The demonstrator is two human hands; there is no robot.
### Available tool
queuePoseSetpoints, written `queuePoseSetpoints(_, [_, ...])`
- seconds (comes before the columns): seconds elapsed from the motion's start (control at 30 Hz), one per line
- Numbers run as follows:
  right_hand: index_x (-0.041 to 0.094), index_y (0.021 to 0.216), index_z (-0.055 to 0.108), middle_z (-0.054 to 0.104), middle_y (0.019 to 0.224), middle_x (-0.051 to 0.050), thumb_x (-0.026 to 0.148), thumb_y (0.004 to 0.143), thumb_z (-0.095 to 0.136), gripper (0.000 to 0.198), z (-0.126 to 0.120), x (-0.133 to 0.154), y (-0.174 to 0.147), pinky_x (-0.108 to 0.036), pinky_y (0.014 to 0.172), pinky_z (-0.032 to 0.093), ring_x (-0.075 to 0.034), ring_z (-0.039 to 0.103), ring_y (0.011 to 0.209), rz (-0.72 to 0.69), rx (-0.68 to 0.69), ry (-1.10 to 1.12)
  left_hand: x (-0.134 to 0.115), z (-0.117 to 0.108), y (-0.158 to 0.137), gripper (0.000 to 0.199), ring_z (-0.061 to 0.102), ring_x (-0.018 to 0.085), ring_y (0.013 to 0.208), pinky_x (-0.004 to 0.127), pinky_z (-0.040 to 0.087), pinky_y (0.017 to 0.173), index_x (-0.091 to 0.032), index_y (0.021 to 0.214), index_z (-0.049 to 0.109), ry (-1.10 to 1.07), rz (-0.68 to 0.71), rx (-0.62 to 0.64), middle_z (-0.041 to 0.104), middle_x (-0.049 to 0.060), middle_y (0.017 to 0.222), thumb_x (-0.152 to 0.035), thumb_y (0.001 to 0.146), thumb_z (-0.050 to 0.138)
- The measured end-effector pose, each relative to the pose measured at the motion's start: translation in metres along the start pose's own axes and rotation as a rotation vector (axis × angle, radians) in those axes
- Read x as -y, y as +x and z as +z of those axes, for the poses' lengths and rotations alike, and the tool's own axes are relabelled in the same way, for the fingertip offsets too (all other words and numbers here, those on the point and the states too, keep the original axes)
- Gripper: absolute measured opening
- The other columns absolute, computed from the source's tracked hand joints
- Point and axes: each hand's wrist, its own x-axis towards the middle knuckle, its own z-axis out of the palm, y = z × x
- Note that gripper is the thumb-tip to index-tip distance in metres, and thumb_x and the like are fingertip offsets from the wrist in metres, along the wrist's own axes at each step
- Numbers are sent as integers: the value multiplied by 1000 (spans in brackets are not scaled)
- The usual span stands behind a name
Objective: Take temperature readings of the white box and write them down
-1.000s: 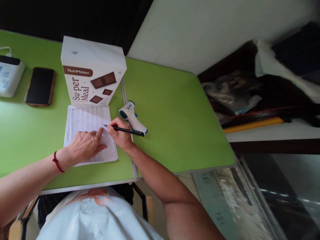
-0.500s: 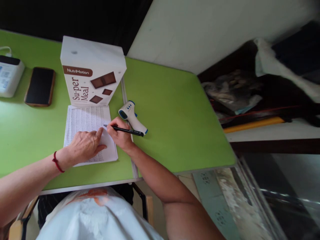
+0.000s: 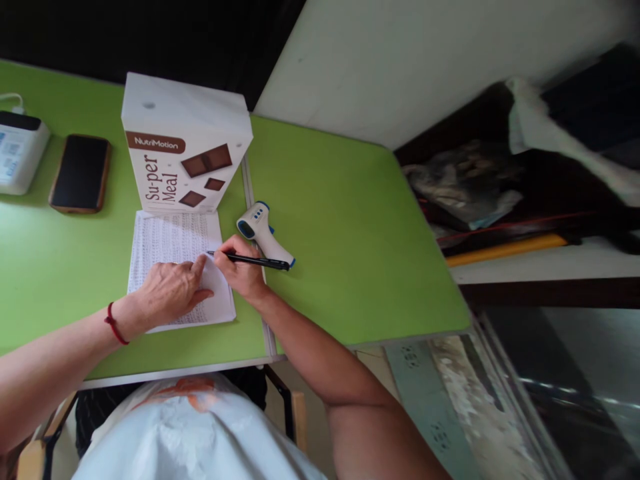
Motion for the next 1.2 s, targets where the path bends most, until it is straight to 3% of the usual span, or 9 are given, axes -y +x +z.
queuePoseSetpoints(0.23, [23, 68, 47, 53, 55, 6, 24, 82, 53, 16, 1, -2, 0, -23, 50, 41, -10, 48, 50, -29, -83, -1, 0, 1, 1, 52, 73, 36, 87, 38, 54, 64, -12, 139, 45, 0, -2, -8, 74, 18, 95, -45, 98, 50])
queuePoseSetpoints(1.2, [23, 69, 47, 55, 57, 5, 29, 84, 53, 17, 1, -2, 0, -24, 52, 43, -11, 51, 52, 33, -24, -21, 1, 0, 0, 51, 73, 35, 87, 36, 51, 62, -12, 138, 44, -8, 3, -15, 74, 18, 96, -44, 99, 49])
